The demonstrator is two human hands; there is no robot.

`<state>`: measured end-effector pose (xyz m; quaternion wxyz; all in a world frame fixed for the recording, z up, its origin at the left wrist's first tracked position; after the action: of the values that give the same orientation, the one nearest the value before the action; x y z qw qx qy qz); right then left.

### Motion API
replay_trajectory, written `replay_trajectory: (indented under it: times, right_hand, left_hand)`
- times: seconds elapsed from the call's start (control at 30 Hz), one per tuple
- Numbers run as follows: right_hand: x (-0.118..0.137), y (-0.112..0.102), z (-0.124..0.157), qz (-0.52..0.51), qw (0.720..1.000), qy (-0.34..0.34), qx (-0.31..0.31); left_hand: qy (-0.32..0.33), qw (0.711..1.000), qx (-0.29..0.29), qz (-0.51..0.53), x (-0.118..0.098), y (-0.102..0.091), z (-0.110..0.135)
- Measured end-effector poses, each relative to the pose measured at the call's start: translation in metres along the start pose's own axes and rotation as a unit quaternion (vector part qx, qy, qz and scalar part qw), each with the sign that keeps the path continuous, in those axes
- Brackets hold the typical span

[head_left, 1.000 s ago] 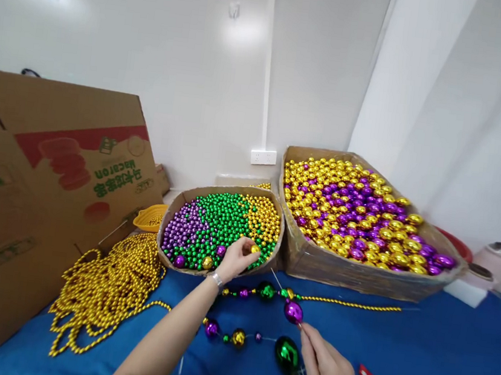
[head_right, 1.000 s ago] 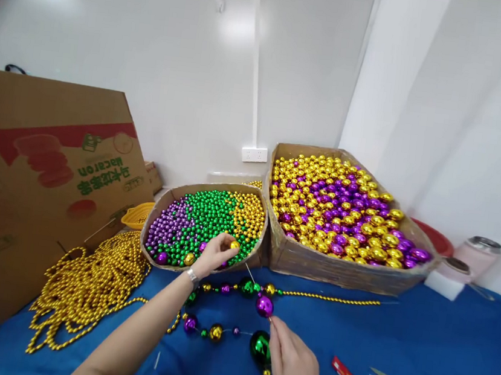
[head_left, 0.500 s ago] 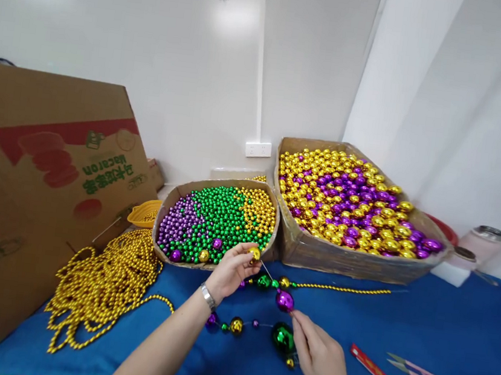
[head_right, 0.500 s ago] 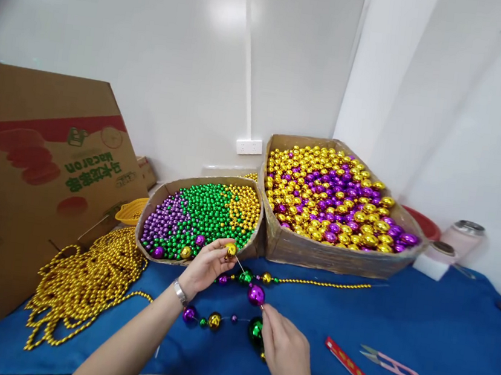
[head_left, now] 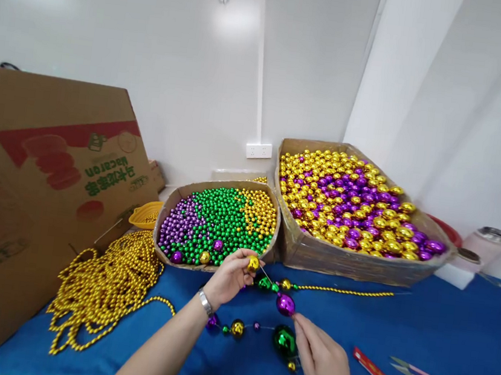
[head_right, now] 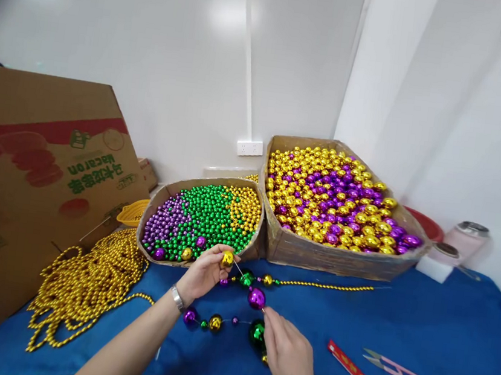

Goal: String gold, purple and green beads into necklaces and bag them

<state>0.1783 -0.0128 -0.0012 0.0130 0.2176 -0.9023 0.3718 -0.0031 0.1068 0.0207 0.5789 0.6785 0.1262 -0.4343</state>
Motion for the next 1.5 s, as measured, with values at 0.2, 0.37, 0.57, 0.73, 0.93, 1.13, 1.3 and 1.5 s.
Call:
replay_trajectory:
  times: [0.2, 0.37, 0.57, 0.73, 0.93, 1.13, 1.3, 1.5]
  right_hand:
    - [-0.001, 0.001, 0.001, 0.006, 1.000, -0.009, 0.000]
    - [0.000, -0.001, 0.002, 0.021, 0.999, -0.026, 0.004]
    - [0.000, 0.004, 0.004, 0.053, 0.997, -0.046, 0.013]
    - [-0.001, 0.011, 0.006, 0.040, 0.999, -0.029, 0.004]
    - [-0.002, 0.012, 0.004, 0.002, 1.000, -0.011, 0.007]
    - [-0.003, 0.014, 0.002, -0.019, 1.000, 0.010, 0.015]
    - [-0.012, 0.028, 0.008, -0.127, 0.985, 0.079, 0.087]
    - [-0.022, 0.044, 0.016, -0.259, 0.928, 0.198, 0.178]
  left_hand:
    - [-0.002, 1.000, 0.015, 0.001, 0.000, 0.001, 0.000]
    - [-0.003, 1.000, 0.021, -0.008, -0.001, -0.001, -0.001]
    - [-0.003, 0.996, 0.026, -0.087, 0.004, 0.005, 0.002]
    - [0.009, 0.986, 0.035, -0.166, 0.010, 0.011, 0.004]
    - [-0.005, 0.991, 0.017, -0.131, 0.014, 0.006, 0.001]
    - [0.012, 0.985, 0.020, -0.171, 0.014, 0.010, 0.004]
    - [0.043, 0.969, 0.005, -0.243, 0.013, 0.022, 0.010]
    - [0.077, 0.945, 0.051, -0.314, -0.005, 0.026, 0.022]
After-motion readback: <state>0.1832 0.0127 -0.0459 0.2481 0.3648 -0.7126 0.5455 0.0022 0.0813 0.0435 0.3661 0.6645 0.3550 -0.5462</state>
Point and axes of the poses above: each hand's wrist, its own z-axis away from the middle knuckle, its own y-axis out of the palm, x = y × z, the point moved 5 cm from there along -z, towards the middle knuckle, and after that the axes turned 8 degrees about z, right-handed, at the moved point
